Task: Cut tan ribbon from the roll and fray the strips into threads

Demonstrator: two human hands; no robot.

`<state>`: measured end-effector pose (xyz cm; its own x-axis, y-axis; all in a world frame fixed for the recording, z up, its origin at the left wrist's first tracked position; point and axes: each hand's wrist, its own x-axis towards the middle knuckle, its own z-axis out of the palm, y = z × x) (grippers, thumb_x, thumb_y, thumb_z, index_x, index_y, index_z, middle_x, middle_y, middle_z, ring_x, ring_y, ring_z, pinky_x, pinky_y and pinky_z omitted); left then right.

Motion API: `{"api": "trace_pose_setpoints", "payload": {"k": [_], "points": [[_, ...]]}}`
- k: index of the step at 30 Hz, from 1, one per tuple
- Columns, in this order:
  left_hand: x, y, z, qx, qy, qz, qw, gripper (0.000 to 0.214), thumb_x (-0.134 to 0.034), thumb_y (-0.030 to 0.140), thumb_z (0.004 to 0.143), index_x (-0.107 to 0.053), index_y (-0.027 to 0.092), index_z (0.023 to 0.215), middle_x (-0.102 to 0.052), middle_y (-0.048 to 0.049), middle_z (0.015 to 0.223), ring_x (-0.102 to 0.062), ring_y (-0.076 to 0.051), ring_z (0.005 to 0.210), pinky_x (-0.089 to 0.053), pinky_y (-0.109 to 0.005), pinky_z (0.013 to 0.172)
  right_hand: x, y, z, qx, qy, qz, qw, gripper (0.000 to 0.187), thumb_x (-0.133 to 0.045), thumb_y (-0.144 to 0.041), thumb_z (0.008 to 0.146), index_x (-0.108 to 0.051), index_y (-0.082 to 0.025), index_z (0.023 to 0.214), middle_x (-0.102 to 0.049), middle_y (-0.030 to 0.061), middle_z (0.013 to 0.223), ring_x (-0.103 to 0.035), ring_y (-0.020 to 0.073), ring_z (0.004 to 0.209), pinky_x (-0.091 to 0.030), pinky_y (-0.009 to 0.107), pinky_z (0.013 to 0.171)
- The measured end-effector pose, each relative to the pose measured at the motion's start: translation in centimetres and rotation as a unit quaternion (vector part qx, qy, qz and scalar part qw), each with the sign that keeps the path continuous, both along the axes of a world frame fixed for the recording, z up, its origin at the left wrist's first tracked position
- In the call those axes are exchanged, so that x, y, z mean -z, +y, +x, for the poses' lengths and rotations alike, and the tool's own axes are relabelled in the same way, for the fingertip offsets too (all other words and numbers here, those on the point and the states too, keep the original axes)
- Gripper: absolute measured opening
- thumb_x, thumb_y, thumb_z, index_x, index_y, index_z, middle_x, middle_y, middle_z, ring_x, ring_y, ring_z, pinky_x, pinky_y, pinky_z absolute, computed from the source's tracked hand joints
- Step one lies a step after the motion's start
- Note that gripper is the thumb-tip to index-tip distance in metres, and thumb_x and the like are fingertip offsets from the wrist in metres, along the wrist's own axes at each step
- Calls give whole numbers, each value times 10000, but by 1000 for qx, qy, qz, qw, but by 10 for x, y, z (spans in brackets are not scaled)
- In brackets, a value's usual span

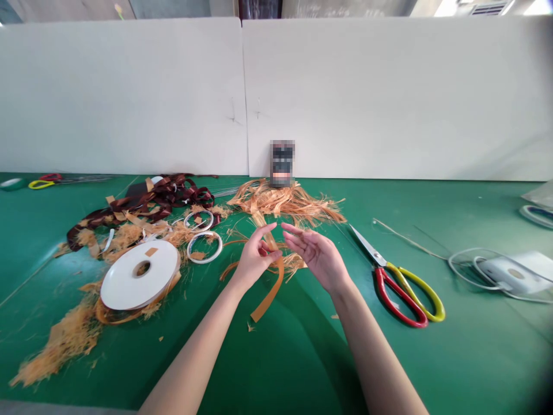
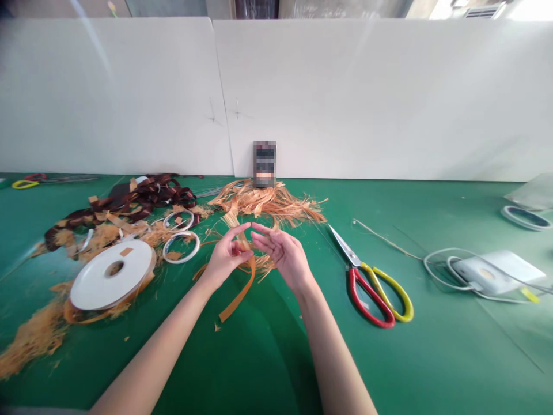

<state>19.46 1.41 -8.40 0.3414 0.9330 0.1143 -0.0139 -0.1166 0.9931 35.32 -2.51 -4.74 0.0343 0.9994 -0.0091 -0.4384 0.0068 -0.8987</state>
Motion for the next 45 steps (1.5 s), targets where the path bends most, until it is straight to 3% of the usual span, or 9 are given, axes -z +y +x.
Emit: {"api": "trace_pose_setpoints", "payload": {"k": [3,9,15,20,24,29,35,39,45], "points": [[-1,0,0,-4,-4,-4,1000,655,-714,146,688,-506,242,1301,-624,-13,892,-497,-98,642,-401,-222,595,-4,-3,2,8,-14,-21,1000,196,-586,-331,801,-605,-195,661,-748,55,867,-502,93,473,-422,263,506],[-6,-2,0,-16,-8,-12,1000,677,-718,176,701,-466,210,1328,-627,-17,845,-544,-117,670,-404,-232,605,2,-4,2,-22,-194,-88,977,253,-754,-394,659,-653,-167,704,-581,-32,532,-308,50,423,-180,239,424],[-6,-1,-2,-41,12,2,999,661,-724,195,696,-491,218,1315,-639,-34,933,-535,-103,661,-410,-229,611,0,-8,8,-217,-139,-107,960,341,-660,-435,774,-706,-124,641,-286,-102,354,-183,25,356,-148,223,385],[-3,-1,1,-2,13,-21,1000,697,-732,181,678,-480,222,1326,-597,20,750,-516,-109,629,-408,-227,592,1,-4,7,-69,-37,28,997,322,-634,-316,806,-683,-260,1120,-714,35,1050,-665,141,860,-514,268,767],[-5,-3,1,-1,12,-12,1000,695,-717,151,684,-472,214,1332,-581,29,708,-500,-110,613,-393,-224,577,17,3,7,41,-235,107,965,611,-719,-203,677,-576,-258,1268,-324,43,1520,-296,247,1397,-284,409,1122],[-8,-3,0,-13,14,-16,1000,710,-721,158,684,-458,194,1343,-589,28,687,-506,-112,607,-378,-229,575,26,6,2,107,-424,78,896,98,-714,-265,689,-680,-190,636,-481,146,1411,-404,339,1327,-323,452,1080],[-5,-2,0,-46,6,-30,998,695,-736,172,665,-492,223,1313,-638,11,752,-548,-111,637,-406,-232,615,6,1,-2,44,-84,24,995,323,-554,-457,864,-687,-196,729,-708,72,1108,-570,250,1180,-414,407,1024],[-3,-1,0,-52,15,-23,998,713,-740,177,666,-482,227,1328,-614,27,699,-506,-94,588,-396,-219,581,-2,0,6,24,115,11,993,451,-596,-472,842,-502,-198,496,-709,39,1096,-665,106,743,-556,214,691],[-3,-1,0,-49,2,-10,999,705,-735,189,684,-473,224,1337,-611,16,723,-530,-103,605,-399,-223,579,-4,-2,8,-29,69,-34,997,511,-371,-642,877,-607,-198,783,-732,97,1011,-196,3,300,-165,219,297]]}}
